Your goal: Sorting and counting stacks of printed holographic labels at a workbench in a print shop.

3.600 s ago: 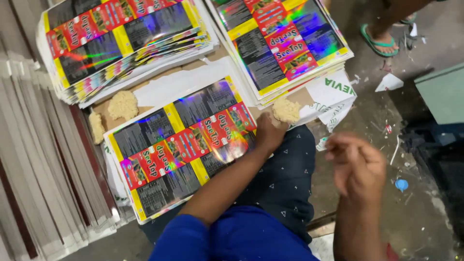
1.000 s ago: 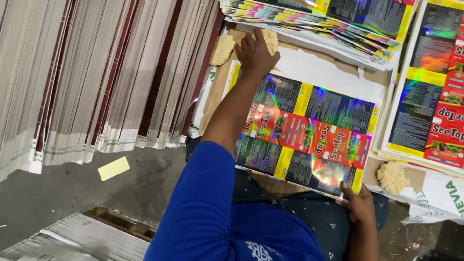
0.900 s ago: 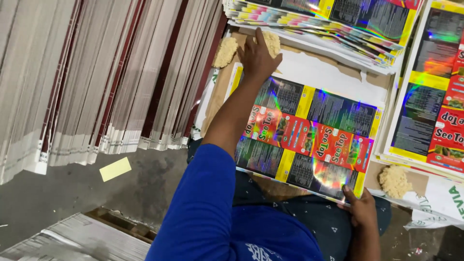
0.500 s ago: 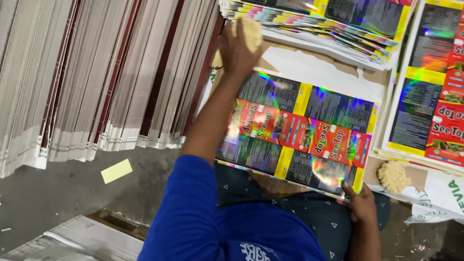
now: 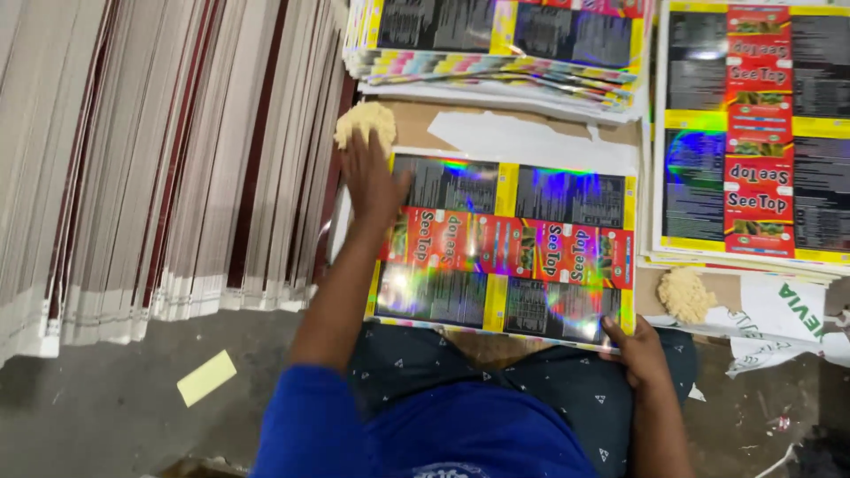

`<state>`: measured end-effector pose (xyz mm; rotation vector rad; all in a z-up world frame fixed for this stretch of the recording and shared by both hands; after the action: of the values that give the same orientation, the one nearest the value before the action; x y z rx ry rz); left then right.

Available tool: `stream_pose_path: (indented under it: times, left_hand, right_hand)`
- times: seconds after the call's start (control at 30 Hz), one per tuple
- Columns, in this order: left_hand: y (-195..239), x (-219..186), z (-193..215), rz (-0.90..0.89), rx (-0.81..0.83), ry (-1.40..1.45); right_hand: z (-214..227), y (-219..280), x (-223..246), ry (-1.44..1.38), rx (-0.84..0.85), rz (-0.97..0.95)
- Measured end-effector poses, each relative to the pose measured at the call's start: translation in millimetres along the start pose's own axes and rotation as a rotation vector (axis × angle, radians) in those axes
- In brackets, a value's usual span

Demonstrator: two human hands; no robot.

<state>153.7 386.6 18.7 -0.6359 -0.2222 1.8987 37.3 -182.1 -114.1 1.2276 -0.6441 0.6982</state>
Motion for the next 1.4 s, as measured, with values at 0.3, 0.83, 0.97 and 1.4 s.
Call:
stream_pose_path:
  times: [0.3, 0.83, 0.97, 1.4]
  left_hand:
    - [195.2, 50.0, 65.1, 0.142, -0.005, 0.149]
    - [196.4, 81.0, 47.8, 0.612, 0.602, 0.2]
    - [203.3, 99.2, 28.4, 0.624, 0.617, 0.236]
    - [204.3, 49.9, 72.1, 0.443, 0.542, 0.387]
  right_hand:
    - [0.4, 0.4, -5.7, -0.019, 0.001, 0.006]
    - [0.4, 13.3, 9.5, 0.01, 0.039, 0.076]
    - [-0.8, 25.0, 18.6, 0.021, 0.025, 0.131]
    - [-1.8, 83.0, 48.4, 0.243, -0.165, 0.282]
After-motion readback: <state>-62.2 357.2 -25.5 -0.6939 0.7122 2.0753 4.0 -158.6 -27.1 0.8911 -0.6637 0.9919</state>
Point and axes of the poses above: each hand's wrist, its own y-axis away from the middle knuckle, its own z-axis out of the back of the hand, x = y × z, the point moved 5 cm from there along -y, towards the middle knuckle, and after that the axes turned 7 degrees about -x, right-handed, at the moved point
